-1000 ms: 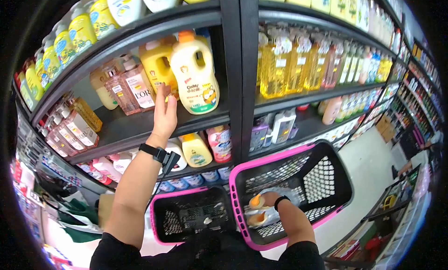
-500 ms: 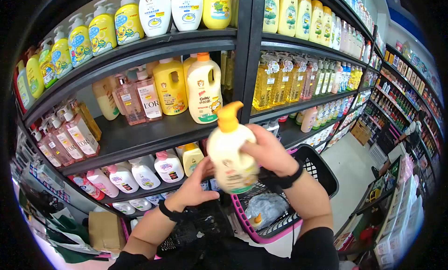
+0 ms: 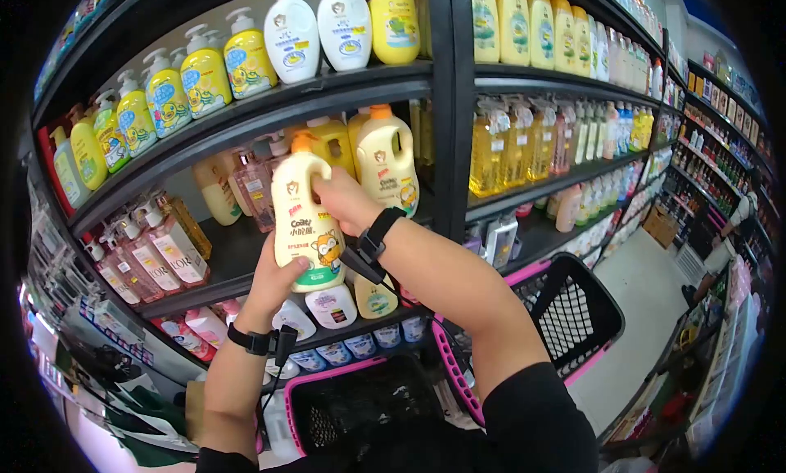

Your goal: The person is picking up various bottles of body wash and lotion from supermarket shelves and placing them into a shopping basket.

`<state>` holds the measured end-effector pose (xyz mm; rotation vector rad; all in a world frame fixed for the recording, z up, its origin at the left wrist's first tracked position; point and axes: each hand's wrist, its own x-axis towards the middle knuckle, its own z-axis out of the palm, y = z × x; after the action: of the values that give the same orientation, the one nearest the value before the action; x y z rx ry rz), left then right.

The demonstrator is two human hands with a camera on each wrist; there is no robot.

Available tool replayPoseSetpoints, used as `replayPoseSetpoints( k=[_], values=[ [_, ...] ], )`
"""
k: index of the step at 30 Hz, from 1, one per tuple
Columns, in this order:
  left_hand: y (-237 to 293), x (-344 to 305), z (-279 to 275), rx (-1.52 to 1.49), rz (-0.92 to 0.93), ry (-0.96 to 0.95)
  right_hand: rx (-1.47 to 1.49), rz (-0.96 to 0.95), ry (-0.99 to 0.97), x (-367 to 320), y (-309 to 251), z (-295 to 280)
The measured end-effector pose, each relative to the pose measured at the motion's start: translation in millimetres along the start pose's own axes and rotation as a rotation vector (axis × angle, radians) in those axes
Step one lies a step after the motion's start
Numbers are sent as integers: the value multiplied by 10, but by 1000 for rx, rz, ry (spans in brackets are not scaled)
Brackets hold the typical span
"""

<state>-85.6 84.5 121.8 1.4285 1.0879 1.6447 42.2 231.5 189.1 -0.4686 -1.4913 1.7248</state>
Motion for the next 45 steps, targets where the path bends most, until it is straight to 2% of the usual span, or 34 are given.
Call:
replayPoseSetpoints(
  k=[4, 8, 9, 13, 16, 19, 22, 25, 26, 29, 32, 33, 36, 38, 39, 43, 45],
  values=[
    [-35, 176, -104, -49, -5, -79, -66, -36, -11, 234, 116, -113],
    [-133, 372, -162, 36, 34, -62, -77, -123, 87, 506, 193, -162],
    [-156, 417, -186, 68, 18, -66, -69, -81, 51, 335, -22, -80],
    [-207, 557, -172, 50, 34, -99, -295, -100, 164, 441, -35, -21],
    [-104, 611, -163, 111, 84, -85, -159, -199, 147, 545, -3, -46],
    [-242, 698, -209, 133, 90, -85, -261, -300, 122, 559, -3, -58],
    [-283, 719, -198, 184, 52, -58, -459, -341, 193, 529, 37, -93],
    [-469, 732, -143, 73, 88, -60, -641, -568, 265, 411, 78, -125],
    [-496, 764, -157, 117, 102, -59, -620, -562, 271, 358, 107, -138],
    [-477, 729, -144, 217, 85, -44, -572, -485, 235, 20, 303, -154],
    [-501, 767, -163, 169, 84, -51, -858, -706, 341, -367, 698, -289],
    [-517, 810, -192, 150, 72, -78, -838, -593, 221, -560, 635, -319],
    [-419, 869, -140, 207, 14, -121, -1120, -640, 233, -963, 851, -517],
    [-452, 853, -83, 194, 40, -100, -1163, -570, 178, -1304, 875, -659],
    [-461, 871, -58, 187, 58, -92, -1174, -580, 166, -1463, 952, -775],
    [-496, 886, -59, 135, 55, -80, -1116, -387, 190, -2146, 1175, -1460],
    [-514, 884, -79, 178, 34, -48, -1206, -332, 331, -2425, 1467, -2038]
  ],
)
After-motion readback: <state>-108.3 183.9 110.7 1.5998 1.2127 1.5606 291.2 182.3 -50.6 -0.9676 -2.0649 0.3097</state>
